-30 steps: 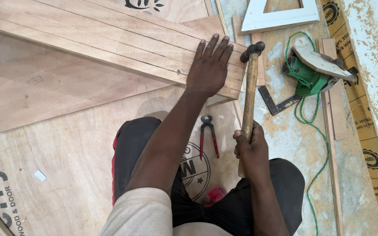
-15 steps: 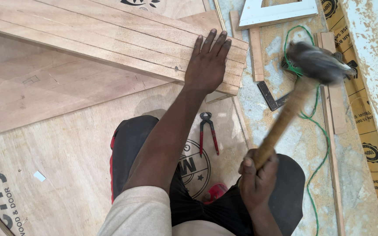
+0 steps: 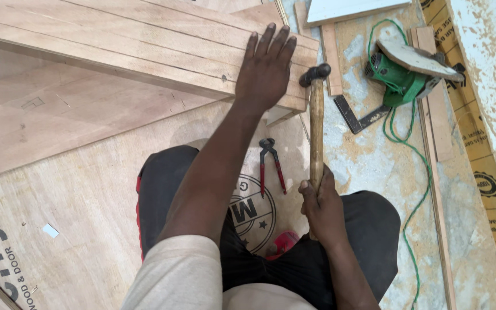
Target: The person assembles a wooden frame by aligning thin wooden strips and securing them with nails using a hammer. They also use pliers to adjust nails and a sanding block to smooth the wood surface.
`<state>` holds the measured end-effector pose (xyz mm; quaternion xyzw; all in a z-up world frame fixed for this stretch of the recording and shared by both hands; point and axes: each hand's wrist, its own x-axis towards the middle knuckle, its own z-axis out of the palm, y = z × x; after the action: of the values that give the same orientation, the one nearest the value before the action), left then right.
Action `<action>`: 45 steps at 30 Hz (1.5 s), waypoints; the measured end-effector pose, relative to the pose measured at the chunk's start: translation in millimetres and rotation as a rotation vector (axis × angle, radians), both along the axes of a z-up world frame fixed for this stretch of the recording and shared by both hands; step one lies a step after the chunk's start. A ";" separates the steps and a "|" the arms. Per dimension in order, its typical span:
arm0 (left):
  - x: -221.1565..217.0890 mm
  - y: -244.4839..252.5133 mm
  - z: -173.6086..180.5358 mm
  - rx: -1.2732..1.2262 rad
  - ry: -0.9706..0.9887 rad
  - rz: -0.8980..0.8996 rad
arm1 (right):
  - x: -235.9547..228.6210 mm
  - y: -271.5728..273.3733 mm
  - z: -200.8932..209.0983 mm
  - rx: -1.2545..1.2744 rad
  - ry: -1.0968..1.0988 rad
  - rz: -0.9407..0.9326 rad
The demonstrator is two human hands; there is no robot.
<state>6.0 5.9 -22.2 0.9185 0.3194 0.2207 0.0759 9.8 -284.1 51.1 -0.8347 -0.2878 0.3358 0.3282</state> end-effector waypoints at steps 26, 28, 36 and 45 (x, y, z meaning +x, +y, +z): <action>-77.9 -149.1 -212.9 -0.643 0.316 0.432 | 7.2 -1.8 -12.4 -0.063 -0.083 0.009; -75.4 -154.8 -238.9 -0.598 0.346 0.443 | 6.8 -2.2 -12.4 -0.086 -0.085 0.003; -86.2 -156.7 -271.5 -0.537 0.406 0.368 | 9.4 -5.3 -18.7 -0.065 -0.090 0.003; -85.8 -147.5 -243.7 -0.711 0.487 0.226 | 9.9 -5.3 -29.4 -0.090 -0.110 -0.004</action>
<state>-79.8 -141.6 -265.9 0.8198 0.4824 -0.1185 0.2849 19.7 -289.4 21.8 -0.8664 -0.2885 0.3014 0.2745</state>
